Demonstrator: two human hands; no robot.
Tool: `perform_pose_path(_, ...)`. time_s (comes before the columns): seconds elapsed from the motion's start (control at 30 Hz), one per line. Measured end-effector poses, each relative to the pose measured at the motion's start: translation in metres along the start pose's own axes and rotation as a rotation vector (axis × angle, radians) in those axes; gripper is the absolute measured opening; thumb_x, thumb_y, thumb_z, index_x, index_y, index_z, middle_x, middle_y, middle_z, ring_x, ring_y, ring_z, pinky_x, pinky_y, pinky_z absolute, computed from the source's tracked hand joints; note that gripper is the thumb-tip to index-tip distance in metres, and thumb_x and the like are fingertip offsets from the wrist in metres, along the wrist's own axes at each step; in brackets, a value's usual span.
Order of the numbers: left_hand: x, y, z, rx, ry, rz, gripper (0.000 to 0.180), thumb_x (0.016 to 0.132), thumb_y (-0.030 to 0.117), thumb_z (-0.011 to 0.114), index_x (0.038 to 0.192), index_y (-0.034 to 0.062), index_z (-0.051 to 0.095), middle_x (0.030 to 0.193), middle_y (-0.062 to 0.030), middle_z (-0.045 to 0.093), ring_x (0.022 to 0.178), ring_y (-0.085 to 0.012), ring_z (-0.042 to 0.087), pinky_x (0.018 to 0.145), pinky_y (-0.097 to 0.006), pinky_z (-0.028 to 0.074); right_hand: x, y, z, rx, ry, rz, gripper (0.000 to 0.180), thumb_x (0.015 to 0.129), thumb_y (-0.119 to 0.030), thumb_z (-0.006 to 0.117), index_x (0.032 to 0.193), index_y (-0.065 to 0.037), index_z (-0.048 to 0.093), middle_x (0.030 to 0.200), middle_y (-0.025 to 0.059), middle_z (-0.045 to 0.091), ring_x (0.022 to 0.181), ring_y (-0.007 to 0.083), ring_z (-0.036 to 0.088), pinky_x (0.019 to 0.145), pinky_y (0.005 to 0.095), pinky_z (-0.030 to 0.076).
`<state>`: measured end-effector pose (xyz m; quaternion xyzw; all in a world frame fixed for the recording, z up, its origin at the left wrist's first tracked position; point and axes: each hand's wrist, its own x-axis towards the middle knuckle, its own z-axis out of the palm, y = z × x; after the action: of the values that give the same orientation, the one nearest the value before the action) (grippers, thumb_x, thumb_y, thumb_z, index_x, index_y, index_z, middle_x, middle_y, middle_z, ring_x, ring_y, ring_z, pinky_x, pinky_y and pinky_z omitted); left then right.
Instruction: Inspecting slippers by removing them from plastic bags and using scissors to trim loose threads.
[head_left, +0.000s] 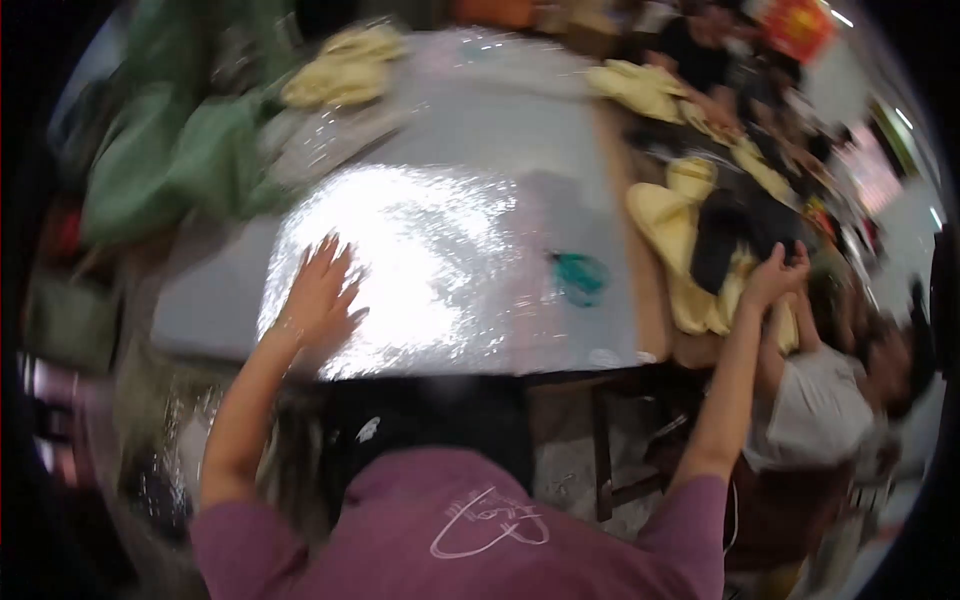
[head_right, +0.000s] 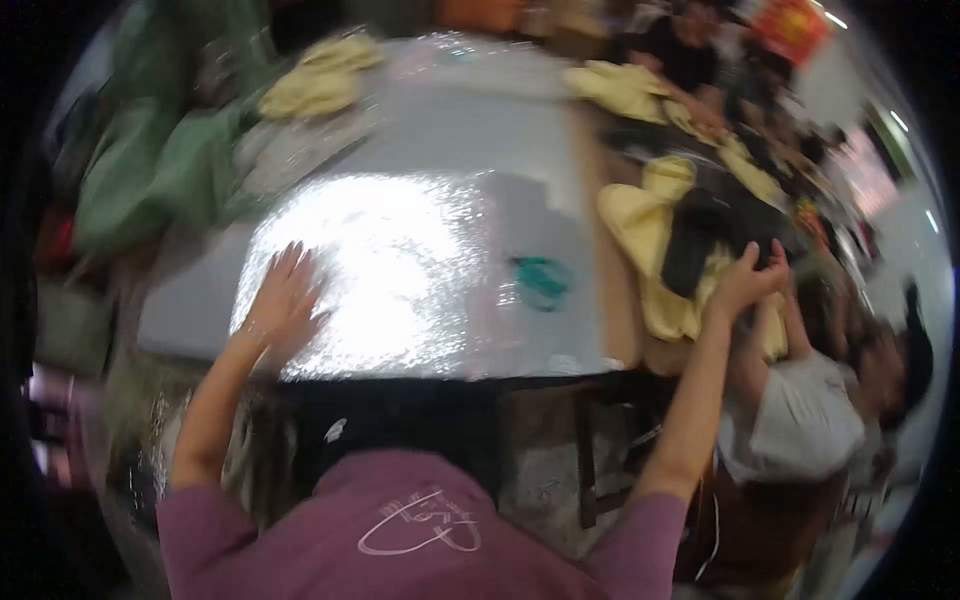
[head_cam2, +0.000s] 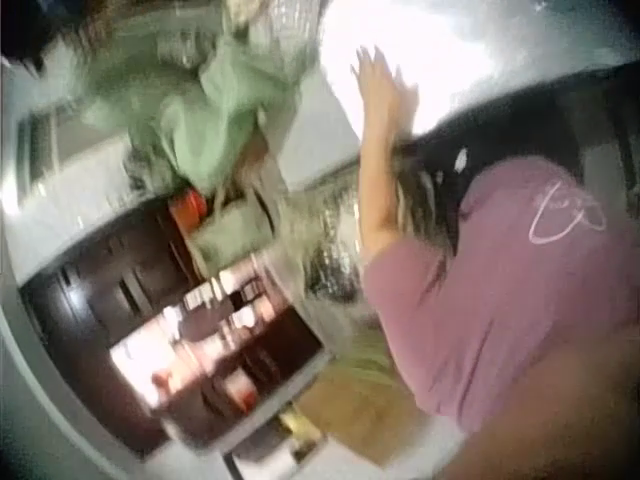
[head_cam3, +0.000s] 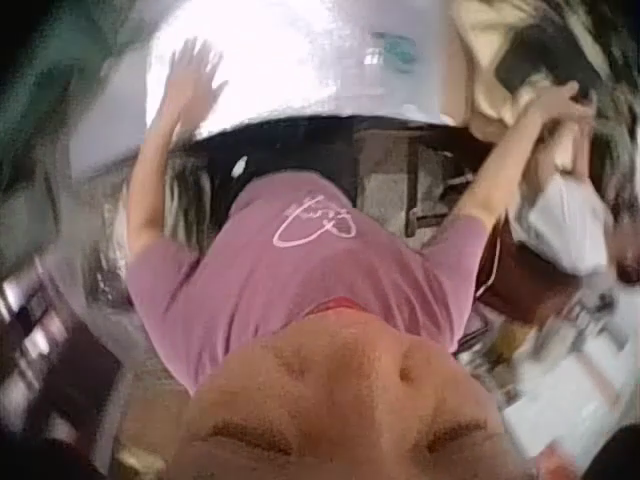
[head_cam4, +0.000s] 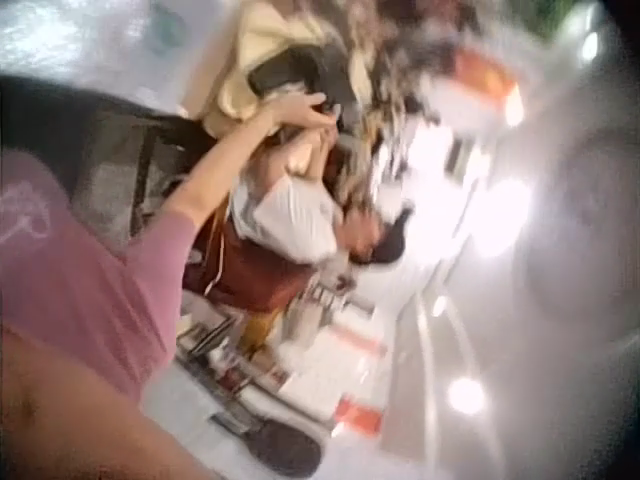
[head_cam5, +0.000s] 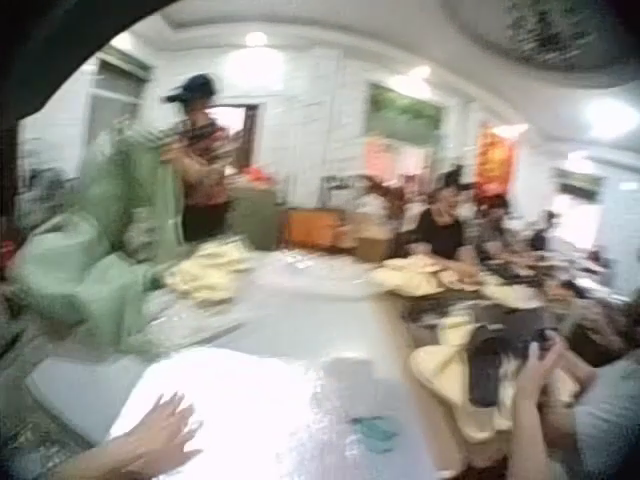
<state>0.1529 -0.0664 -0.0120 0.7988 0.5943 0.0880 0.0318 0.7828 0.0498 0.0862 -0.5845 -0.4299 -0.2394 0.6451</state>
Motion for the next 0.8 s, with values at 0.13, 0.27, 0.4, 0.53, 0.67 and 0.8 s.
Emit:
perform_pose_path(0.13,-0.064,-0.013,-0.052,0.036,0.311,0.029,0.045,0.091,0.024,0.052,0.131,0.0069,0.043,0.134,-0.0123,0.045,0.129,-0.0294,0.036,0.109,-0.042,0.026,-0.156,-0.197,0.028,0.337,-0.897,-0.402,0.036,0.083,-0.011,0.061,0.117,-0.002,0.051,0.12,0.0144,0.05,0.114,0.0308,0.045,0.1,0.0391,0.032)
perform_pose_path(0.27,-0.189,-0.024,-0.103,-0.196,0.248,-0.486,0.025,0.09,0.018,0.051,0.105,0.0005,0.06,0.096,-0.0111,0.063,0.091,-0.0295,0.059,0.082,-0.038,0.046,-0.266,-0.274,0.036,0.465,-1.388,-0.675,0.05,0.085,-0.02,0.06,0.131,-0.008,0.044,0.137,0.0151,0.039,0.13,0.0359,0.031,0.109,0.0499,0.016)
perform_pose_path(0.4,-0.337,-0.057,-0.071,-0.637,0.265,-0.977,0.021,0.088,0.016,0.052,0.089,-0.0021,0.062,0.069,-0.0118,0.063,0.065,-0.0332,0.061,0.065,-0.041,0.049,-0.331,-0.266,0.041,0.316,-1.607,-0.848,0.057,0.087,-0.027,0.055,0.139,-0.012,0.037,0.145,0.0132,0.03,0.136,0.0367,0.021,0.11,0.0558,0.008)
perform_pose_path(0.53,-0.42,-0.062,-0.015,-0.028,-0.111,-1.225,0.019,0.083,0.02,0.057,0.088,0.0031,0.063,0.079,-0.0156,0.065,0.071,-0.0356,0.061,0.067,-0.042,0.048,-0.339,-0.274,0.043,0.272,-1.624,-0.898,0.057,0.088,-0.029,0.052,0.14,-0.012,0.035,0.147,0.0122,0.028,0.137,0.0365,0.019,0.11,0.0556,0.007)
perform_pose_path(0.67,-0.394,-0.063,-0.01,0.256,0.226,-1.13,0.05,0.074,0.037,0.069,0.112,0.0066,0.055,0.107,-0.0198,0.059,0.096,-0.0367,0.057,0.085,-0.042,0.045,-0.339,-0.271,0.047,0.249,-1.612,-0.919,0.057,0.089,-0.027,0.049,0.142,-0.014,0.033,0.148,0.01,0.027,0.137,0.0343,0.018,0.11,0.0537,0.007)
perform_pose_path(0.8,-0.395,-0.106,-0.011,0.103,0.186,-1.276,0.102,0.055,0.057,0.079,0.132,0.0021,0.04,0.123,-0.0254,0.049,0.115,-0.0383,0.047,0.099,-0.041,0.039,-0.342,-0.271,0.048,0.228,-1.585,-0.953,0.057,0.088,-0.025,0.049,0.142,-0.013,0.033,0.148,0.0099,0.027,0.138,0.0334,0.019,0.11,0.0537,0.006)
